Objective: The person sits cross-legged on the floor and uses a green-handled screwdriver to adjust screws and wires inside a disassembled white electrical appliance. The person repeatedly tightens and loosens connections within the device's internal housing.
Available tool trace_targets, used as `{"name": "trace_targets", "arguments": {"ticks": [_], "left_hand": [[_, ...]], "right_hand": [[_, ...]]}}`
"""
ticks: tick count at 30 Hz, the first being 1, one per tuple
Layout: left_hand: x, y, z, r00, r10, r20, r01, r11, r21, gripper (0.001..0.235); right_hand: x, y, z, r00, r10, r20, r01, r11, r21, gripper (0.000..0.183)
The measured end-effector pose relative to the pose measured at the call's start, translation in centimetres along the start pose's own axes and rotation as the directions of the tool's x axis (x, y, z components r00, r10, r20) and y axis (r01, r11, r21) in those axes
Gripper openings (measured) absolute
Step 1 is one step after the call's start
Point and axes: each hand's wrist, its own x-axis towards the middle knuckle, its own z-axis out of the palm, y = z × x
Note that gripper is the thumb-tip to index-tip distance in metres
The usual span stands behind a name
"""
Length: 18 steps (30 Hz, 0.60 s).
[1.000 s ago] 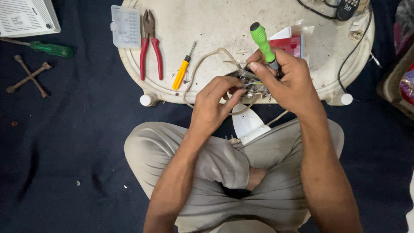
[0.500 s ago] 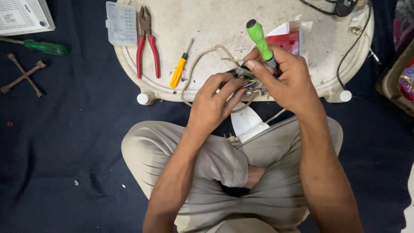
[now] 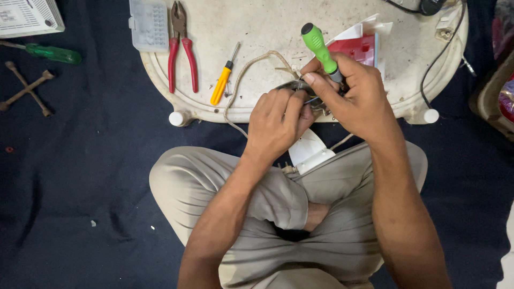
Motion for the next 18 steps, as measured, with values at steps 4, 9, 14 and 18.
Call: {"name": "trace_targets", "arguments": {"ticks": [4, 9, 14, 18], "left_hand": [[-0.2, 0.1, -0.7, 0.999, 0.032, 0.038, -0.032, 0.999, -0.011, 0.035], [-0.4, -0.2, -1.1, 0.996, 0.052, 0.071, -0.053, 0.999, 0.003, 0.035], [-0.4, -0.2, -0.2, 1.000, 0.030, -0.006, -0.029, 0.999, 0.042, 0.033], [-0.3, -0.1, 0.2, 1.000, -0.002, -0.027, 0.003, 0.999, 0.051, 0.029]], "right_hand": [[0.2, 0.1, 0.1, 0.999, -0.035, -0.006, 0.035, 0.999, 0.001, 0.015], [0.3, 0.2, 0.2, 1.000, -0.001, -0.001, 0.001, 1.000, 0.019, 0.014], [0.4, 0.3, 0.5, 0.999, -0.045, -0.006, 0.045, 0.999, 0.013, 0.014], [0.4, 0.4, 0.5, 0.995, -0.103, 0.002, 0.102, 0.994, 0.041, 0.013]]}}
